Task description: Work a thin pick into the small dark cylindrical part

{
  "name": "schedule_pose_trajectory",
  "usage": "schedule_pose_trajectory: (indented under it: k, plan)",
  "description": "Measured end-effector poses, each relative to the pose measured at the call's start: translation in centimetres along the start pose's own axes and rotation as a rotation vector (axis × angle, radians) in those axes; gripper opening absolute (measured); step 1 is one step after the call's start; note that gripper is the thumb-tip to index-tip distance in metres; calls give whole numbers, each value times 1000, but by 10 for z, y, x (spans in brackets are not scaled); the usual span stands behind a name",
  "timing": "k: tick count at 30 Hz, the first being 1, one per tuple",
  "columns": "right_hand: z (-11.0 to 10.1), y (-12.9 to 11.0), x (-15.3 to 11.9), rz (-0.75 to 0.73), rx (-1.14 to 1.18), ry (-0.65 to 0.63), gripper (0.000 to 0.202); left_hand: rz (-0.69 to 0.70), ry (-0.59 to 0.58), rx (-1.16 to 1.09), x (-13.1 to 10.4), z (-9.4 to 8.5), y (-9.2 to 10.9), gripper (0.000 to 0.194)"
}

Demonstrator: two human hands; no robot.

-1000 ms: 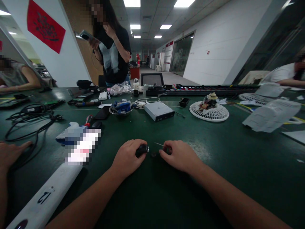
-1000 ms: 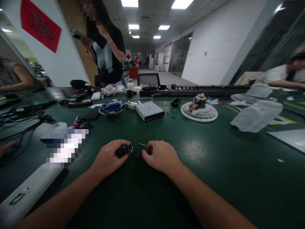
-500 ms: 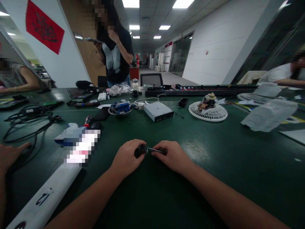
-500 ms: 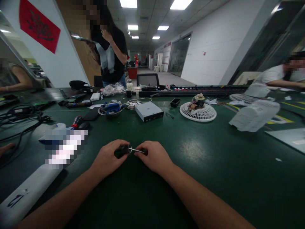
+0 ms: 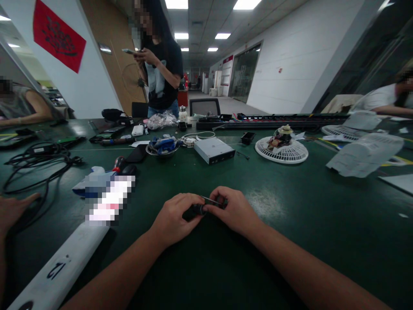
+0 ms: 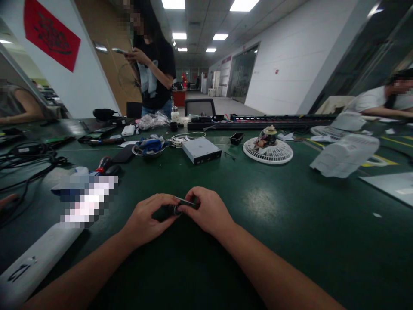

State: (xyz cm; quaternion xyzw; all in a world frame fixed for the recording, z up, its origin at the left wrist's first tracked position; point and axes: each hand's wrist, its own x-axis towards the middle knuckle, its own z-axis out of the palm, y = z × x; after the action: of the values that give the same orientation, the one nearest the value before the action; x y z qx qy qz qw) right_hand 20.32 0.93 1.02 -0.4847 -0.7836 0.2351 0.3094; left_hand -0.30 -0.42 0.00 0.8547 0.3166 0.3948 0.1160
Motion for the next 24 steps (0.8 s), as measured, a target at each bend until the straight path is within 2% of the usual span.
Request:
schedule_pose_trajectory:
  k: [6,11,16,21,24]
  plan:
    - [0,-3,-2,-21,-16,-72,11,4,5,-26,-1,1,-1,31]
    - [-7,-3,-2,2,82,-88,10,-97,34,45,-2,1,-4,29]
    - [-15,2,-1,-88,-102,-92,10,-283,35,152,0,-1,-8,32]
    - [-15,3,-1,-125,-221,-110,14,-292,-44,177,0,0,-6,32]
    - [-15,2,-2,-130,-166,-141,15,-290,-60,175,0,0,-4,32]
